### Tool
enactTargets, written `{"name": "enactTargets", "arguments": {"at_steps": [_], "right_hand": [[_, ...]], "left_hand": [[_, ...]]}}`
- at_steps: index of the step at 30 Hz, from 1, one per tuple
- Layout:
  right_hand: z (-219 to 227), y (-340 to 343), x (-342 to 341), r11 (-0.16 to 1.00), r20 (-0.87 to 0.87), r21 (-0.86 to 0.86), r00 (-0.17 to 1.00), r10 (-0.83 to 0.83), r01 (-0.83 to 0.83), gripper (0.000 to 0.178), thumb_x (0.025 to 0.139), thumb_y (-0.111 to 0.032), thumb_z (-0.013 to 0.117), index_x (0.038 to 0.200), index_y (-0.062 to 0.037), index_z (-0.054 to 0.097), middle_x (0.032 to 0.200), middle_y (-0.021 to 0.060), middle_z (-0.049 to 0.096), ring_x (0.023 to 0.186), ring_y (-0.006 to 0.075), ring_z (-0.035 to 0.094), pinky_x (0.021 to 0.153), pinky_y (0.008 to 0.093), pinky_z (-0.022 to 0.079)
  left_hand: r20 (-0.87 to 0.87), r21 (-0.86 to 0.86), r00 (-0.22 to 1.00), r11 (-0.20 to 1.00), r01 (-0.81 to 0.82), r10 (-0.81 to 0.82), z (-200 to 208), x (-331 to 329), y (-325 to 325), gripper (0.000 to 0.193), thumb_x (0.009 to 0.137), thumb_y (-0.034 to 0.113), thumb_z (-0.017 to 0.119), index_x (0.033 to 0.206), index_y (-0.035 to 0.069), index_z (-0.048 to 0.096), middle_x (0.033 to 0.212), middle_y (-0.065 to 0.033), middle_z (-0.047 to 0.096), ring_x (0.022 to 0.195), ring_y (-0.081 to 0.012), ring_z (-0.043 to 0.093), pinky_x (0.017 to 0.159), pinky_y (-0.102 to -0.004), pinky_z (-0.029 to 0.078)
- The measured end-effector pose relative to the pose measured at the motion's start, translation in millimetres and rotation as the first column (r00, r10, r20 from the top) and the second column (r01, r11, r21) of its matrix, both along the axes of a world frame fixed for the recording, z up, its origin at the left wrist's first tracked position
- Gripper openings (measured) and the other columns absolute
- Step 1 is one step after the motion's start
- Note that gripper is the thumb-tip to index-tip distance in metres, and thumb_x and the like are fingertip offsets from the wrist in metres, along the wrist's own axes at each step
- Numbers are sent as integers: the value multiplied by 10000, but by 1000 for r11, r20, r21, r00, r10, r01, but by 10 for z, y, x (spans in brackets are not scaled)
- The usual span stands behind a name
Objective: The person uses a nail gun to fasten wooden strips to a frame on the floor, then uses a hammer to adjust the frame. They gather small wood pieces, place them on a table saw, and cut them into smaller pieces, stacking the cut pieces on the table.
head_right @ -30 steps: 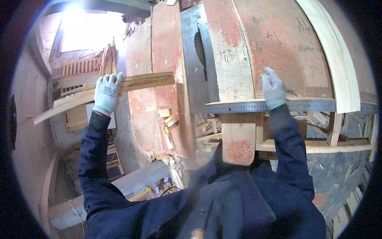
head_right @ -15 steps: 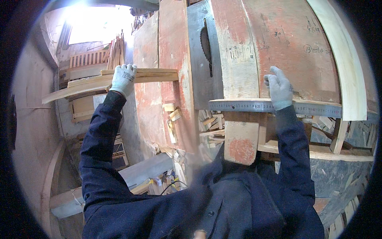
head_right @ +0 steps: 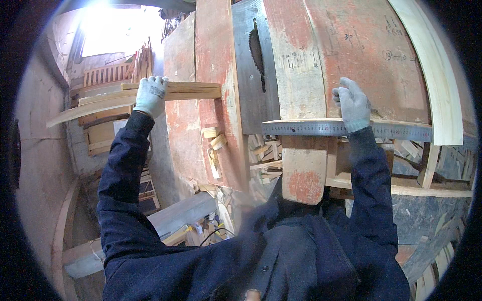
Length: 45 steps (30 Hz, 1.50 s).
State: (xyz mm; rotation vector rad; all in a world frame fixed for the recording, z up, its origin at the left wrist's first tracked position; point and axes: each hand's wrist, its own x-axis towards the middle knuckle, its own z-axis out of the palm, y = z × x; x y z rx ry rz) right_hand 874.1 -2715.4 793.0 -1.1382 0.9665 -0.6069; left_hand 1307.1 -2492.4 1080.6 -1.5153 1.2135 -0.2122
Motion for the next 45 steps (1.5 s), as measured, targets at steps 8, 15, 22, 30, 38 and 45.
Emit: {"name": "enactTargets", "arguments": {"at_steps": [8,15,22,30,38,45], "right_hand": [[10,11,-14,1000,-19,-27,1000,5,-6,380,1034,-140,563,1366,34,624,1015,126,764,866,167,729,789,291,593],[-148,10,32,994,-133,-98,990,40,-54,342,1006,-118,613,1316,21,652,981,83,736,833,124,688,712,260,569],[-4,58,81,913,-422,-334,903,79,-236,446,942,-296,666,1290,-18,677,1039,173,762,906,262,739,852,383,580],[329,171,633,121,-835,-550,545,-73,-827,877,811,-528,796,1481,-54,488,1465,140,537,1353,314,495,1111,479,386],[222,-24,745,6,-859,-510,509,45,-860,855,751,-426,878,1425,-71,491,1309,122,603,1248,295,570,1044,448,427],[224,15,776,77,-861,-498,503,77,-864,905,719,-333,915,1461,-59,475,1376,177,590,1301,355,550,1091,476,427]], "left_hand": [[-476,-473,865,875,-102,-156,-12,-76,575,713,682,109,880,1315,113,552,1221,-107,622,1161,-338,592,1005,-486,444],[-776,-592,522,694,-409,-354,-1525,-689,384,753,651,142,918,1321,41,589,1197,-190,657,1111,-414,638,964,-495,514],[-808,-506,535,753,-421,-245,-2314,-813,136,807,711,134,893,1426,66,525,1343,-162,618,1263,-376,580,1097,-491,449],[-800,-557,509,708,-435,-318,-2391,-791,187,727,720,115,844,1381,73,545,1281,-144,624,1219,-350,582,1083,-478,430],[-672,-737,605,467,-489,-427,-2257,-1408,612,733,808,132,801,1472,32,507,1451,-208,547,1383,-384,487,1173,-530,358],[-857,468,-372,-234,-852,-357,-2928,-3813,2450,289,1057,168,605,1285,3,670,1105,-118,752,986,-280,718,921,-375,555]]}}
